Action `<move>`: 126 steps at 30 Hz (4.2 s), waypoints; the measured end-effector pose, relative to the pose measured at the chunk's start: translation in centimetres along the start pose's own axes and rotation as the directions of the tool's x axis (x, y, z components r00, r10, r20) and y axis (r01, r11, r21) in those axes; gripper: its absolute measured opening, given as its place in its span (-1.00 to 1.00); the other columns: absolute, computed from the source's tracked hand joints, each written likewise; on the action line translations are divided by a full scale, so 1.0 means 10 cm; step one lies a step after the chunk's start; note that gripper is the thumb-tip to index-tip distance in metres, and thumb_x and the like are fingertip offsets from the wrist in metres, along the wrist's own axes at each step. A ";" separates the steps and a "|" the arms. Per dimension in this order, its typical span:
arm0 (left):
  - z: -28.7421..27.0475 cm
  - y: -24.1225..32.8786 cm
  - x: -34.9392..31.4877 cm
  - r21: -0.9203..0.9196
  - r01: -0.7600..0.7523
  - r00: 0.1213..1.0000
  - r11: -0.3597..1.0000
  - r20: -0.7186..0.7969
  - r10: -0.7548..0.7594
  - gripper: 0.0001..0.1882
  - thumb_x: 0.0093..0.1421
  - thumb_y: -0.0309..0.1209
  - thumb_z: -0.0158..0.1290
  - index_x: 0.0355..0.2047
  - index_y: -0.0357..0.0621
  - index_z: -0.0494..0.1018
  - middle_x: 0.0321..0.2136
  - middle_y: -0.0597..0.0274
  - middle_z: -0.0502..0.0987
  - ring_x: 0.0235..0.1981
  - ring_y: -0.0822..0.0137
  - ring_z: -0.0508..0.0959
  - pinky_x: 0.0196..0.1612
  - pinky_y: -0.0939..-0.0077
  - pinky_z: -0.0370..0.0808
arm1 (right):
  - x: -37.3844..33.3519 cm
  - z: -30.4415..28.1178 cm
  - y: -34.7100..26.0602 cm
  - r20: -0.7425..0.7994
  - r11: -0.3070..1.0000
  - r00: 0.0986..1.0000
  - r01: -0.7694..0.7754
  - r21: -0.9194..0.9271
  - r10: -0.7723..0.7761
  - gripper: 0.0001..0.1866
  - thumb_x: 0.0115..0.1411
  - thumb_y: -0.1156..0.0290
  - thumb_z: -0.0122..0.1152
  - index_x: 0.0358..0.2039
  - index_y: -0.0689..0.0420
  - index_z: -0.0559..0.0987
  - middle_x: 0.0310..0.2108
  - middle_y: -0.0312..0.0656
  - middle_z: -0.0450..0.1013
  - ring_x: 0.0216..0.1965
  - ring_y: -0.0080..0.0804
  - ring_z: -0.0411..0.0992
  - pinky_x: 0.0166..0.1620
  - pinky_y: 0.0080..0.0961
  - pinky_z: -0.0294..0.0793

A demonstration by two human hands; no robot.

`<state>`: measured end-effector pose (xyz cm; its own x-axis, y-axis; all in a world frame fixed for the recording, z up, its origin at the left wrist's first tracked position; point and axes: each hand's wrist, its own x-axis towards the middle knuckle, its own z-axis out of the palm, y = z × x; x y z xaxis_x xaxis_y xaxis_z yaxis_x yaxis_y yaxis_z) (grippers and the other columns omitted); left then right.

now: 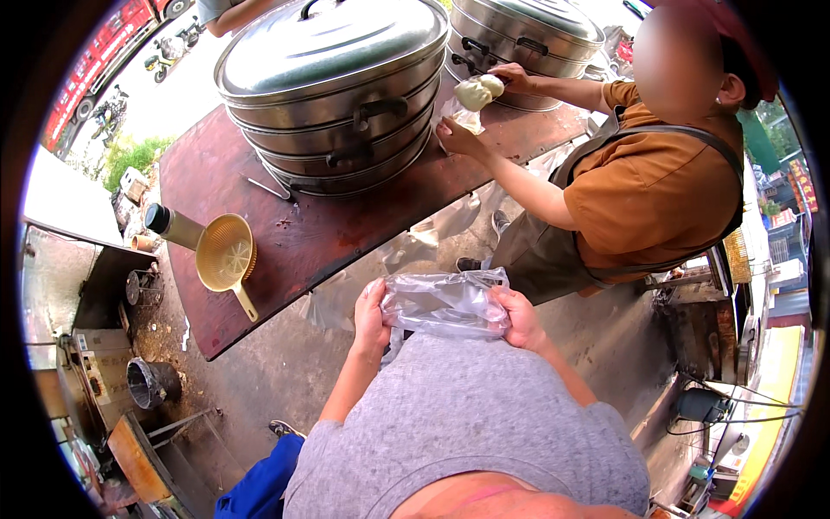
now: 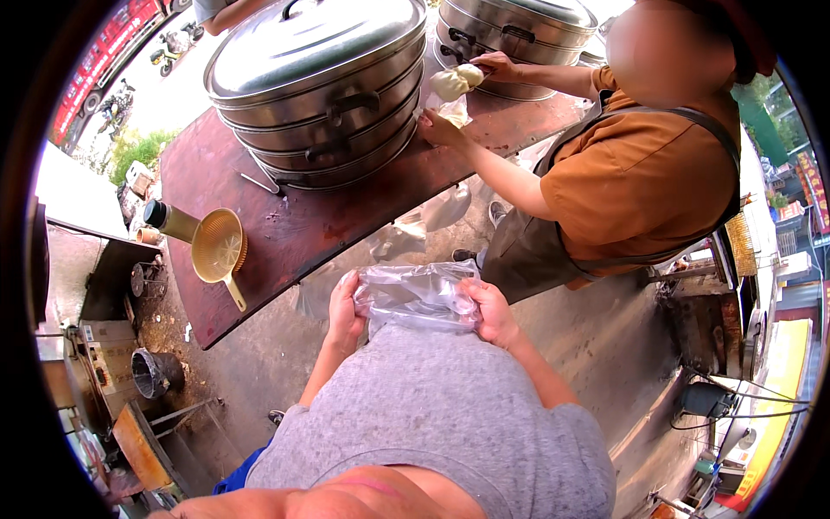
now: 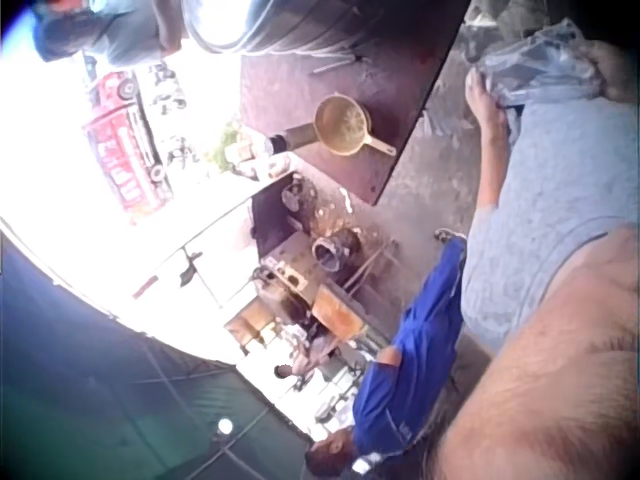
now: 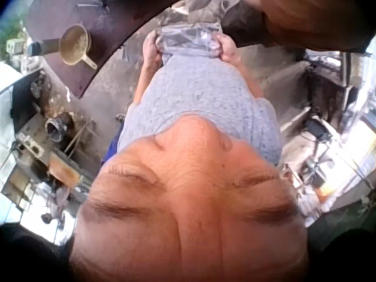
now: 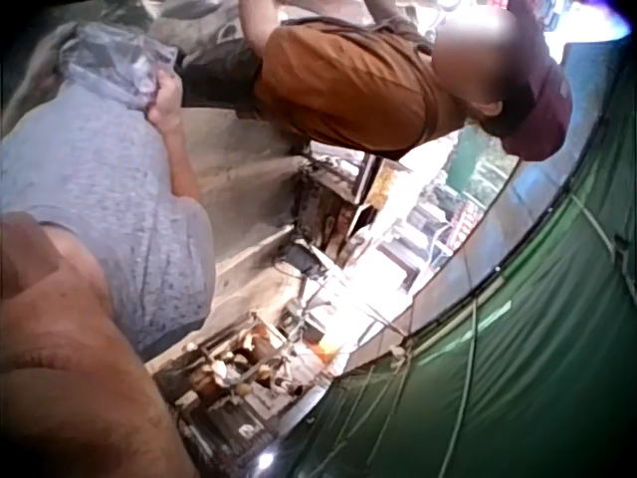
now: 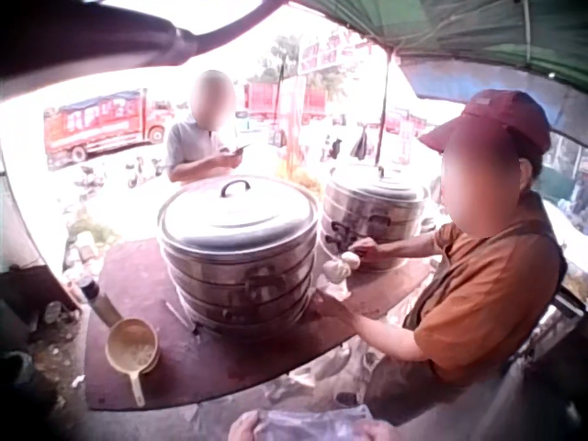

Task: The person receives steamed buns from a vendor and places them into a plastic bag. They then walk to a table, place the bag down, and later scoop noodles from a container into a small bowl.

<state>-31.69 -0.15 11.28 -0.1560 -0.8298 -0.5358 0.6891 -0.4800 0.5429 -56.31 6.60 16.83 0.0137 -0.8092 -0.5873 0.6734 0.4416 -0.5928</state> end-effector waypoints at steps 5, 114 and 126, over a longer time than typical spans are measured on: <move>-0.02 0.00 0.00 0.006 -0.008 0.999 1.000 -0.046 0.009 -0.90 0.15 -0.38 -0.05 -0.39 -0.12 0.39 -0.47 0.36 0.46 -0.45 0.50 0.44 -0.39 0.59 0.41 | -0.05 0.01 -0.06 -0.012 1.000 1.000 -0.007 0.024 0.007 -0.88 0.14 0.44 -0.03 -0.44 0.18 0.47 -0.62 -0.32 0.37 -0.70 -0.60 0.29 -0.71 -0.64 0.26; -0.03 0.60 0.29 -0.211 0.054 0.990 0.976 0.139 -0.025 -0.83 0.15 -0.33 -0.09 -0.29 -0.09 0.39 -0.35 0.31 0.50 -0.32 0.37 0.48 -0.19 0.40 0.42 | 0.51 0.40 -0.48 0.040 0.962 0.988 0.135 0.237 -0.149 -0.86 0.06 0.29 0.11 -0.46 0.07 0.48 -0.52 -0.34 0.42 -0.46 -0.46 0.38 -0.39 -0.47 0.40; 0.02 0.59 0.34 -0.285 0.131 0.978 0.950 0.195 -0.076 -0.83 0.15 -0.35 -0.10 -0.30 -0.12 0.41 -0.36 0.29 0.50 -0.32 0.36 0.47 -0.18 0.41 0.41 | 0.49 0.40 -0.68 0.137 0.945 0.981 0.089 0.316 -0.138 -0.79 0.11 0.28 0.02 -0.58 0.09 0.38 -0.65 -0.35 0.33 -0.57 -0.50 0.31 -0.43 -0.50 0.34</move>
<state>-28.35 -5.83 12.81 -0.3429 -0.8304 -0.4391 0.8354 -0.4833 0.2616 -57.87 -1.90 20.20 0.0214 -0.9077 -0.4190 0.8709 0.2227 -0.4380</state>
